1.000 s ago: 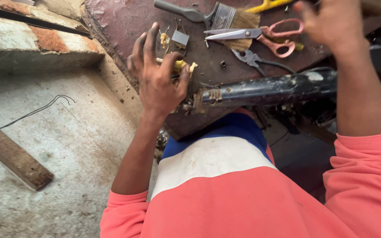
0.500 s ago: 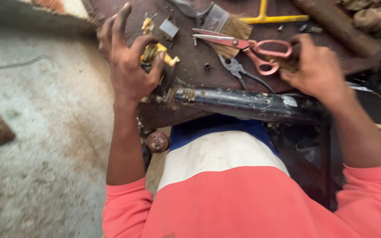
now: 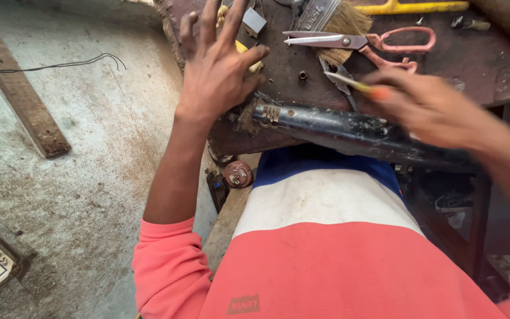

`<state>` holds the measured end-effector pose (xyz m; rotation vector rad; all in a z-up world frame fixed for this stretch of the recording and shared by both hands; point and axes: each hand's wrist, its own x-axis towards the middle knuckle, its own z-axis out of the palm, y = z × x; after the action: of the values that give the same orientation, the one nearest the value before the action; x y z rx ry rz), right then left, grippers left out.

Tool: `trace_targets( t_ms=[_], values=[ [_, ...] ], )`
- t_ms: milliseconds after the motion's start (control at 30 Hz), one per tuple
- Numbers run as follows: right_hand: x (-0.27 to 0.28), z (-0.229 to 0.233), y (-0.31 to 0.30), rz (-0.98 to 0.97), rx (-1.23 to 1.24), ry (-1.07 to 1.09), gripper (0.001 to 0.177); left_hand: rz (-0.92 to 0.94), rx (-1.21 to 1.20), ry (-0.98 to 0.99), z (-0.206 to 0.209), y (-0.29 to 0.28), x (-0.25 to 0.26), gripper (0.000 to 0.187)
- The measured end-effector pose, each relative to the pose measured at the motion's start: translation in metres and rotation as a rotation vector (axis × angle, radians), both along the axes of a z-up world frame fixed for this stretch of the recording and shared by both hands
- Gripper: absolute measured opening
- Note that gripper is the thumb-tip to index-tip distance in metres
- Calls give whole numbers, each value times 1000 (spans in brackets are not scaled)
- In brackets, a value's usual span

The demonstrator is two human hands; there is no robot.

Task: The person uses a screwdriver to adjust a yellow electrical component clamped in a vise, then uses scissors to cut a wire and a screwdriver to tighten a screw on the component. The person continues to manipulate the component and tools throughout the clip.

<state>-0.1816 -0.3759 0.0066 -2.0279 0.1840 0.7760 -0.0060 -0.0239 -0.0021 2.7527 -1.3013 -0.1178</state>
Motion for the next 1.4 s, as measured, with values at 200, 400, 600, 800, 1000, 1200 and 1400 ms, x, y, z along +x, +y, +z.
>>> trace_targets(
  t_ms=[200, 400, 600, 800, 1000, 1200, 1400],
  values=[
    [66, 7, 105, 158, -3, -430, 32, -33, 38, 152, -2, -10, 15, 27],
    [74, 13, 117, 109, -53, -276, 30, -31, -41, 127, -4, -9, 12, 25],
    [72, 6, 119, 88, -53, -366, 28, -83, -91, 134, 5, -9, 14, 23],
    [69, 2, 122, 43, -59, -295, 27, -127, -136, 126, 6, -8, 15, 21],
    [74, -5, 120, -21, 55, -267, 29, -174, -82, 71, 5, -9, 16, 19],
    [77, -19, 118, -136, 300, -45, 30, -184, -33, 67, -1, -12, 16, 18],
    [74, -19, 117, -194, 318, 25, 32, -149, -57, 226, -2, -13, 21, 18]
  ],
)
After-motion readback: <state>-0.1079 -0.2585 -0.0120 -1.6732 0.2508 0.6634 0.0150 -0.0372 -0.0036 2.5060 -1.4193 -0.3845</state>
